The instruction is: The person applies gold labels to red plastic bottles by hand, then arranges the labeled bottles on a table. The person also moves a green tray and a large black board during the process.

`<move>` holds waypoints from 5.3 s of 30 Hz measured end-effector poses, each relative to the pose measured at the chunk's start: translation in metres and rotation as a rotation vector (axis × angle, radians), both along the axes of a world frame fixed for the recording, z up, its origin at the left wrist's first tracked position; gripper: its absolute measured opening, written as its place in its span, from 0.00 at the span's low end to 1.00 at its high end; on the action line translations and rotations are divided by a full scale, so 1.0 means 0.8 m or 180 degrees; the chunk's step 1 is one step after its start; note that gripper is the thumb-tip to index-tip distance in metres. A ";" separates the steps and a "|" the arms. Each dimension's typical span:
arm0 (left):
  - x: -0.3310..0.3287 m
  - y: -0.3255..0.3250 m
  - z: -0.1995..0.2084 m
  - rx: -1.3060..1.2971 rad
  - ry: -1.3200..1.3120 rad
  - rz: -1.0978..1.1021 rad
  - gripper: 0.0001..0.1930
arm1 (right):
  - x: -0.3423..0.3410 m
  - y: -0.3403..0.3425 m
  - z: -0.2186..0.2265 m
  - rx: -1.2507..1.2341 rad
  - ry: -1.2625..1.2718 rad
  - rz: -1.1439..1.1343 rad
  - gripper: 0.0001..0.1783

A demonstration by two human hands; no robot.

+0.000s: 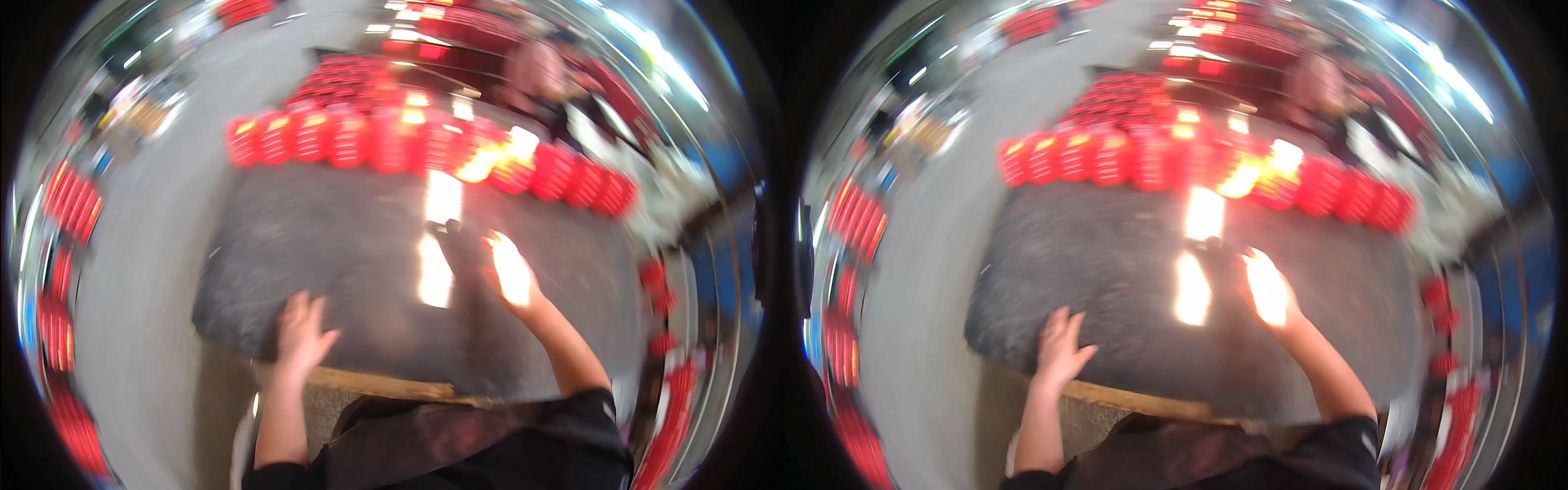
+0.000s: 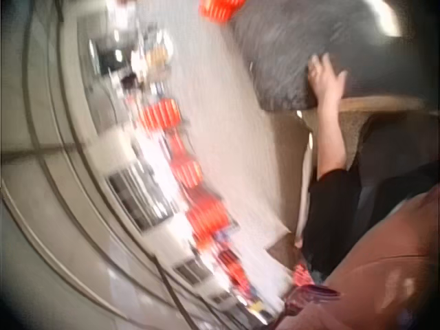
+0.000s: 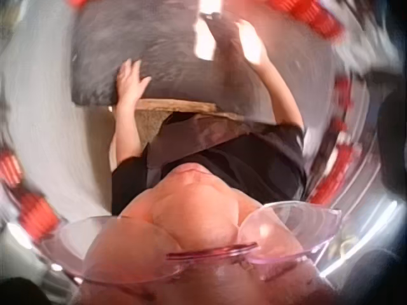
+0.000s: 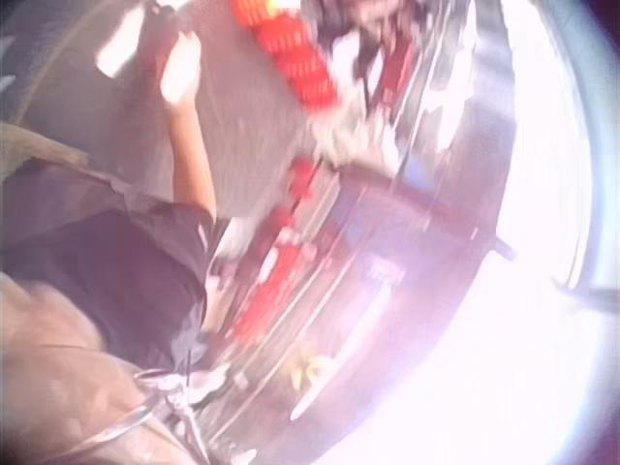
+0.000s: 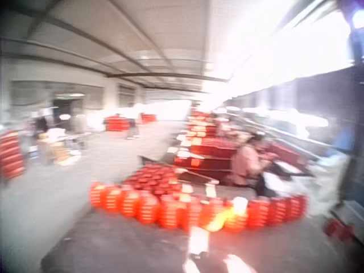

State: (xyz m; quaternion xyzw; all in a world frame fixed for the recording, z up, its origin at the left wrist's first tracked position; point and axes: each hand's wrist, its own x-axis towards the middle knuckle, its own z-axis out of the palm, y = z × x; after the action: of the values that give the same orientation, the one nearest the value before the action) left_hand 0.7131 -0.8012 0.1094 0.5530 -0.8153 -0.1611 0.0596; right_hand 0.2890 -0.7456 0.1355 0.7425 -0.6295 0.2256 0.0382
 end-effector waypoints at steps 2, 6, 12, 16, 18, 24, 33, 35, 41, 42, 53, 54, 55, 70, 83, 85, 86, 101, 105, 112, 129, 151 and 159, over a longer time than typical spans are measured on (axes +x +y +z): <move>-0.003 -0.007 0.002 0.0126 0.0024 0.0025 0.39 | -0.055 0.029 -0.012 0.0290 -0.0099 -0.0325 0.33; -0.003 -0.013 0.006 0.0422 0.0059 0.0285 0.41 | -0.142 0.082 -0.023 0.0048 0.0012 -0.0829 0.32; -0.016 -0.018 0.002 0.0533 -0.0023 0.0571 0.42 | -0.296 0.116 -0.008 0.0056 -0.0108 -0.1927 0.36; -0.018 -0.023 0.004 0.0621 -0.0261 0.0646 0.44 | -0.385 0.075 0.024 -0.0286 0.0254 -0.2272 0.38; -0.019 -0.023 0.004 0.0608 -0.0335 0.0604 0.43 | -0.414 0.040 0.039 -0.0428 0.0231 -0.2333 0.39; -0.021 -0.022 0.010 0.0704 -0.0293 0.0687 0.43 | -0.452 -0.040 0.064 -0.0709 0.0279 -0.2422 0.41; -0.027 -0.017 0.013 0.0735 -0.0176 0.0808 0.42 | -0.411 -0.085 0.057 -0.1147 -0.0886 -0.1389 0.28; -0.035 -0.019 0.024 0.0762 -0.0312 0.0814 0.42 | -0.390 -0.115 0.056 -0.0913 -0.1770 -0.1100 0.33; -0.151 -0.084 0.064 -0.0542 -0.0531 0.0113 0.30 | -0.339 -0.190 0.043 -0.0282 -0.2061 -0.1076 0.43; -0.191 -0.105 0.067 -0.0854 0.0089 -0.0225 0.26 | -0.334 -0.198 0.041 -0.0150 -0.2076 -0.1087 0.43; -0.619 -0.271 0.047 -0.0733 0.2238 -0.1341 0.12 | -0.338 -0.213 0.037 -0.0527 -0.1148 -0.1416 0.18; -0.627 -0.281 0.040 -0.0868 0.2017 -0.1518 0.07 | -0.339 -0.212 0.038 -0.0471 -0.1193 -0.1407 0.18; -0.635 -0.288 0.036 -0.0873 0.1921 -0.1395 0.03 | -0.340 -0.211 0.039 -0.0495 -0.1216 -0.1401 0.17; -0.661 -0.284 0.028 -0.0746 0.2194 -0.0882 0.07 | -0.347 -0.214 0.035 -0.0696 -0.1198 -0.1305 0.16; -0.499 -0.325 0.094 -0.3180 0.2419 -0.0701 0.17 | -0.296 -0.204 0.072 -0.1545 -0.0686 -0.0634 0.29; -0.455 -0.344 0.098 -0.2748 0.2126 -0.0232 0.16 | -0.254 -0.219 0.081 -0.1059 -0.0976 -0.0465 0.29; -0.444 -0.353 0.094 -0.2530 0.2131 -0.0175 0.15 | -0.231 -0.231 0.082 -0.0914 -0.1255 -0.0131 0.29; -0.426 -0.378 0.050 -0.1104 0.2289 -0.0109 0.16 | -0.156 -0.342 0.046 -0.0449 -0.0892 -0.0804 0.21; -0.431 -0.378 0.051 -0.1085 0.2312 -0.0163 0.15 | -0.156 -0.340 0.048 -0.0489 -0.0955 -0.0771 0.21; -0.439 -0.372 0.054 -0.1155 0.2186 -0.0188 0.14 | -0.153 -0.337 0.046 -0.0462 -0.0988 -0.0768 0.20; -0.331 -0.386 0.084 -0.2373 0.2589 -0.0439 0.21 | -0.074 -0.350 0.087 -0.0951 -0.0555 -0.0090 0.31; -0.233 -0.478 0.058 -0.1256 0.2117 0.0439 0.16 | 0.070 -0.469 0.057 -0.0230 -0.0506 -0.0055 0.12; -0.211 -0.468 0.058 -0.1755 0.2650 0.0132 0.18 | 0.076 -0.466 0.051 -0.0362 -0.0408 -0.0291 0.14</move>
State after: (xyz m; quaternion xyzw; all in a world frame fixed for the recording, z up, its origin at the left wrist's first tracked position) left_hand 0.5439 -1.1752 0.1555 0.4215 -0.7234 -0.1454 0.5272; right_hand 0.3501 -1.1185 0.1762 0.6937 -0.6501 0.3060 0.0502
